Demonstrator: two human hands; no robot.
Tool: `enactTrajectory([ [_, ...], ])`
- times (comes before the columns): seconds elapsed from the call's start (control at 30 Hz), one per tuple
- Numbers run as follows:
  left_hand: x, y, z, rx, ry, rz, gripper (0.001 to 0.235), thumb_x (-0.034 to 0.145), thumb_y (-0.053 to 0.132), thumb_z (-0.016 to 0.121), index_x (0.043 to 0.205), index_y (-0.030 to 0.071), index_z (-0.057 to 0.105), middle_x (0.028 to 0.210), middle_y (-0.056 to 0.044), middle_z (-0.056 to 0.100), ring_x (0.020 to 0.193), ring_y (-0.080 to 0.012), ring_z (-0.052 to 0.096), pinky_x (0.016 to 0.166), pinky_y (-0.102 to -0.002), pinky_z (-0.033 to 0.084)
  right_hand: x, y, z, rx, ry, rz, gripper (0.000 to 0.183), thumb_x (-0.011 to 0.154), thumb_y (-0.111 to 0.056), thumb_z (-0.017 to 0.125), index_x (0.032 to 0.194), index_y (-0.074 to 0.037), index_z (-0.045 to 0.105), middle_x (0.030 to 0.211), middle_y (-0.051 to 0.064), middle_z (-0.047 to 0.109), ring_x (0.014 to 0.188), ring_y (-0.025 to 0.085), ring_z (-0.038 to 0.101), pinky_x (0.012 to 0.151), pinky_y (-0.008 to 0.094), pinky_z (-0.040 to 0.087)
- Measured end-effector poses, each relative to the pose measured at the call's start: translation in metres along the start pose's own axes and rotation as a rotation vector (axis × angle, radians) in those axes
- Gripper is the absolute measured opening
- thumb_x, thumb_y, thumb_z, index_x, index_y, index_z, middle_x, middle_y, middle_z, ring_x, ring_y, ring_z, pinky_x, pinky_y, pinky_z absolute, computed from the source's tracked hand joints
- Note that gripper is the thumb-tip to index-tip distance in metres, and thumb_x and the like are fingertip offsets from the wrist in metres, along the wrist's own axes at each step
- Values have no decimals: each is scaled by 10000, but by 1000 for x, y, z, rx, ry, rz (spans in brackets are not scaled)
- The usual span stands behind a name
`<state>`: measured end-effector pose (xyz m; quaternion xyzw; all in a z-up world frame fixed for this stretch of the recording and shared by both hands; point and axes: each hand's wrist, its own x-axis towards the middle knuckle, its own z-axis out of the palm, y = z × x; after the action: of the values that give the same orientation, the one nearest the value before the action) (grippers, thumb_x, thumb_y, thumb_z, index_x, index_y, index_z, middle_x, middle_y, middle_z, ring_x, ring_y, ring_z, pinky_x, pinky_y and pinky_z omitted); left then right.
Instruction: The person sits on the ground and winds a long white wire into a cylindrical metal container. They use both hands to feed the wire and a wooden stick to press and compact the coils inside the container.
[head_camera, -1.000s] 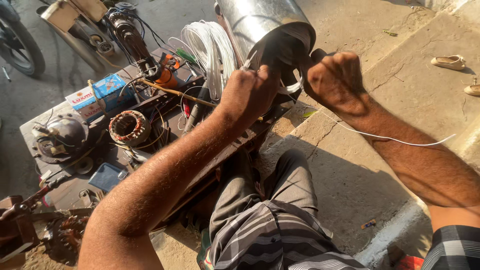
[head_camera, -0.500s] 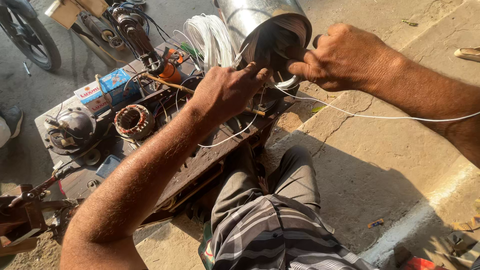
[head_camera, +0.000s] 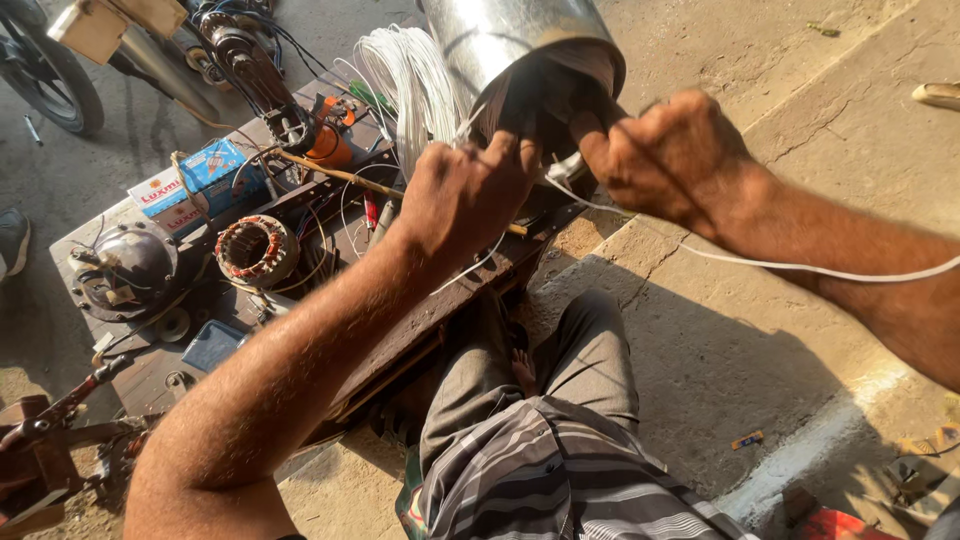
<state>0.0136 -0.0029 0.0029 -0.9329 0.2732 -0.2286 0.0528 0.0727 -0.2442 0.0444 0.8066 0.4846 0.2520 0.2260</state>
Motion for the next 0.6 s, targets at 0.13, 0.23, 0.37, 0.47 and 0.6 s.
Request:
enactTrajectory([
  [0.13,-4,7,5,36,76,-10,203,939,193,685,1101,71,681,848,-61,674,614,-160,672,439,-325,490,-4,-3,0,80,34,5,340,1075,-145,540,739,-154,593,491,-19,489,437,80,547,425,288,465],
  [0.23,-18,2,6,-21,201,-13,251,954,177,674,1179,67,685,872,-71,679,578,-163,651,436,-324,482,-10,-17,-1,37,123,11,157,1024,-193,564,1007,-137,710,504,-38,535,417,75,563,417,280,477],
  [0.37,-27,-7,14,-115,115,-75,260,1058,126,593,1297,61,672,908,-102,700,449,-138,609,326,-274,453,-13,-36,-5,176,294,50,239,1076,-192,600,1222,-104,767,693,25,659,422,53,562,353,213,428],
  [0.47,-29,-13,23,-80,93,-88,251,1080,194,568,1288,98,670,1010,-108,721,494,-140,627,363,-279,474,-6,-48,-9,343,337,147,325,1036,-364,678,1146,-68,754,716,68,698,412,86,577,317,244,431],
  [0.6,-34,-17,29,-31,221,0,306,1053,103,608,1348,165,661,1066,-92,717,616,-153,672,448,-254,513,-4,-60,-10,593,475,138,247,1017,-197,759,1187,-21,729,951,99,742,570,109,650,423,241,495],
])
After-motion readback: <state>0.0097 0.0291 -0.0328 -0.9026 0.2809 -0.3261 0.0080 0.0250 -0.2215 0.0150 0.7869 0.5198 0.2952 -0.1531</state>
